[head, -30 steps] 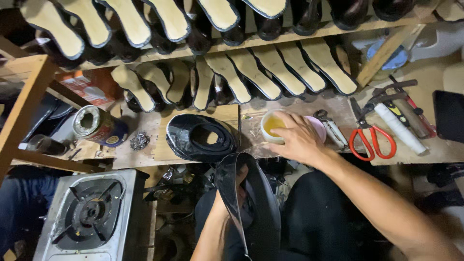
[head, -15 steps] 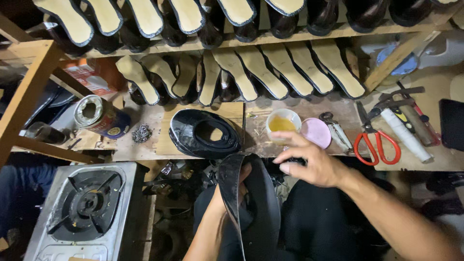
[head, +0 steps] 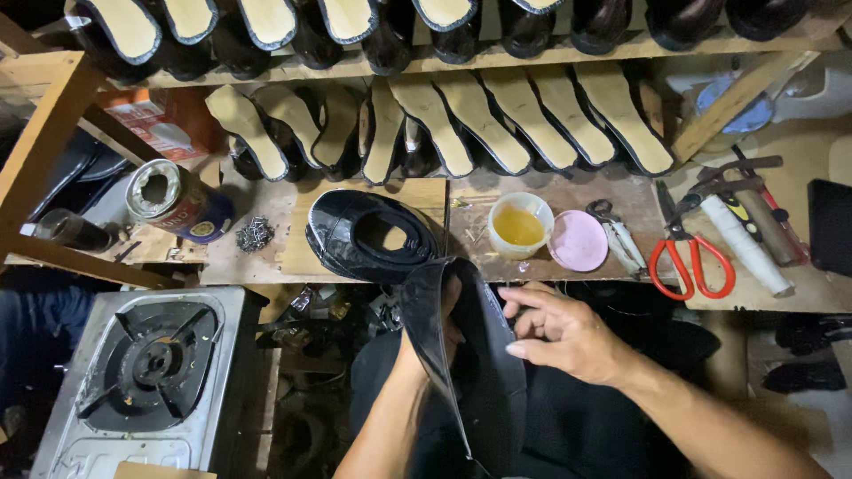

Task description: The person repeatedly applies a yellow liquid to the edges of black shoe parts using a small brush. They handle multiple parts one at a time, dipping the brush into a container and coating the edges before setting each part aside.

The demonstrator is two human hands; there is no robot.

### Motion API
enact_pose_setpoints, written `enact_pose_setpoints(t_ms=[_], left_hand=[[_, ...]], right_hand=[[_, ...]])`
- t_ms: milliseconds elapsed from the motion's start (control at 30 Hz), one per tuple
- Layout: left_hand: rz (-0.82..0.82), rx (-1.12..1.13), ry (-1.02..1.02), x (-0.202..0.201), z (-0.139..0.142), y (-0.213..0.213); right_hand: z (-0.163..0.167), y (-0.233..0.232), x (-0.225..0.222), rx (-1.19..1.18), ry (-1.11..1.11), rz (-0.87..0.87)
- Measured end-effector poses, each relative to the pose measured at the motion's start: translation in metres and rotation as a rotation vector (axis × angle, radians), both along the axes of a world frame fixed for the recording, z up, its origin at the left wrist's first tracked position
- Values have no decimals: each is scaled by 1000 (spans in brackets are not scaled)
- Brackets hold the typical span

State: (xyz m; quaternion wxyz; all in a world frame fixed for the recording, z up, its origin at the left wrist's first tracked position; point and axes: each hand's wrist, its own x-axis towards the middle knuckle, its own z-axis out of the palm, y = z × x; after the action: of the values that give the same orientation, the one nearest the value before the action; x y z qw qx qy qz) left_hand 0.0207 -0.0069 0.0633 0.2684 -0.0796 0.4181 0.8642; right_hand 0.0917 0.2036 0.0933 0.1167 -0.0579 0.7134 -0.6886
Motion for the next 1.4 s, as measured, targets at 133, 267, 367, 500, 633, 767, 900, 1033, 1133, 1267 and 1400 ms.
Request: enact_pose_setpoints(t_ms=[133,267,367,500,633,767,900,1033,1133,1267,1400], left_hand=[[-403,-290,203,12,0,-14],[-581,-183,311,12,-11,-32],[-476,-195,273,8,-20,-35],[-481,-406,470,0,-21,-33],[-480,-155,289,-2,-11,-32],[-444,114,259,4,-2,-23],[-392,222,273,1,-5,-15],[-347,237,223,-5,-20,-18],[-319,237,187,-6,-29,-21],[-207,201,297,-11,-26,-20],[-233,16,350,-7,-12,-30]], right_hand=[[0,-8,-3,-55,14,-128],[8,-1,-8,267,446,-38],[14,1,-14,435,686,-19],[15,-4,-17,423,576,-22],[15,-1,-9,486,824,63],[17,3,-3,461,816,-6],[19,-2,-1,597,961,7],[21,-4,6,588,1032,-11],[23,-6,9,666,1041,-52],[26,-16,11,463,836,-69],[28,-23,4,162,171,-61]])
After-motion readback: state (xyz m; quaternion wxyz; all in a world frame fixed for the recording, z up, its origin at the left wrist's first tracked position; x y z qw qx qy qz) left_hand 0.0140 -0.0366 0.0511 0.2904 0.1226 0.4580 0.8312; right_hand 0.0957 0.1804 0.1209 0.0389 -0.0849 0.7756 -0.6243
